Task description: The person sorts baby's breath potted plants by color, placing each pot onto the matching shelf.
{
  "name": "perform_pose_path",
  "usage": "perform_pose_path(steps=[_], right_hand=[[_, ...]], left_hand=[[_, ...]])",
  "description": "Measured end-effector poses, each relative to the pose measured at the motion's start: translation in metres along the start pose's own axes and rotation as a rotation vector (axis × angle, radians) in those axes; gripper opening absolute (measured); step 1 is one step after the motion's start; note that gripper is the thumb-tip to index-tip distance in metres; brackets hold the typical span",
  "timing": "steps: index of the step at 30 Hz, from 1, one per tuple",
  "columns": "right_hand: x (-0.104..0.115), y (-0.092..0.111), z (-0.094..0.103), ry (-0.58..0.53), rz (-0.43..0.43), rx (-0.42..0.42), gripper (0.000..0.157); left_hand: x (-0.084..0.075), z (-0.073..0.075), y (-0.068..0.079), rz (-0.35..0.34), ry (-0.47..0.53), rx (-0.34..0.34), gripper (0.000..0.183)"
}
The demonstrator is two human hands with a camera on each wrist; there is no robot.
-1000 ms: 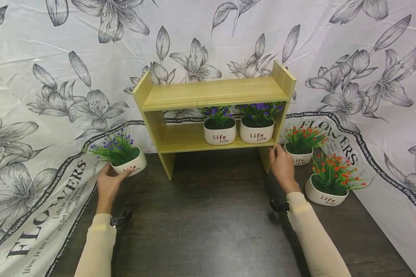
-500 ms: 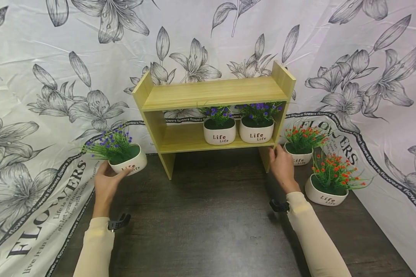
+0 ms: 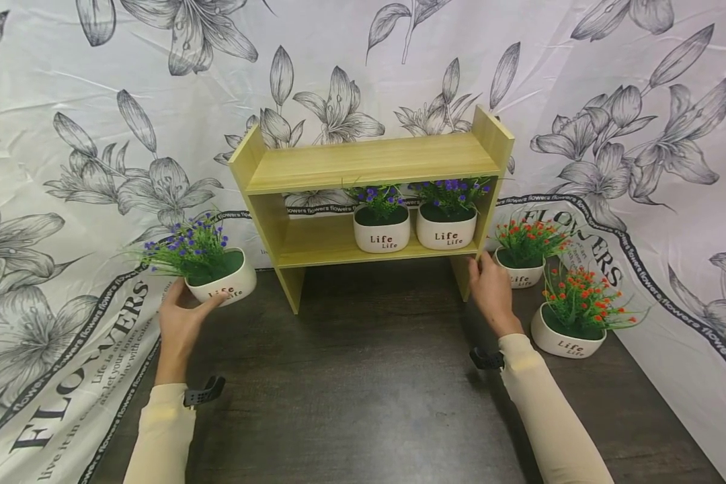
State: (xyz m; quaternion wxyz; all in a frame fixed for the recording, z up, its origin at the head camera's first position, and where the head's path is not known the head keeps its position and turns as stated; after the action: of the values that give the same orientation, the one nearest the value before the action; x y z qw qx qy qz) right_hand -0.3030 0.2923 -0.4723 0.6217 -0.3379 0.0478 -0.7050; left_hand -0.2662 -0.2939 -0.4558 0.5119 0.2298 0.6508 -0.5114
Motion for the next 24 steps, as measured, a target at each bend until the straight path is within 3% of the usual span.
perform_pose_path(steps=[24], right_hand=[[0.002, 0.000, 0.001, 0.011, 0.018, -0.032, 0.023]], left_hand=[[-0.035, -0.009, 0.010, -0.094, 0.013, 0.063, 0.074]])
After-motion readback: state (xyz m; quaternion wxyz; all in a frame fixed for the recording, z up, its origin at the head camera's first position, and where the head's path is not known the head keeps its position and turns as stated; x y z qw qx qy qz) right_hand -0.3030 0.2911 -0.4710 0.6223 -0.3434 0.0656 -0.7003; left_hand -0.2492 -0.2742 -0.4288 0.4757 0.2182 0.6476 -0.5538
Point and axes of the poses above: each hand's wrist, its own y-axis away from the middle knuckle, its own z-axis out of the back of the hand, x = y × z, the point moved 1 cm from there along -y, towards the middle knuckle, and after that the axes turned 13 degrees about y, right-handed, at the moved point
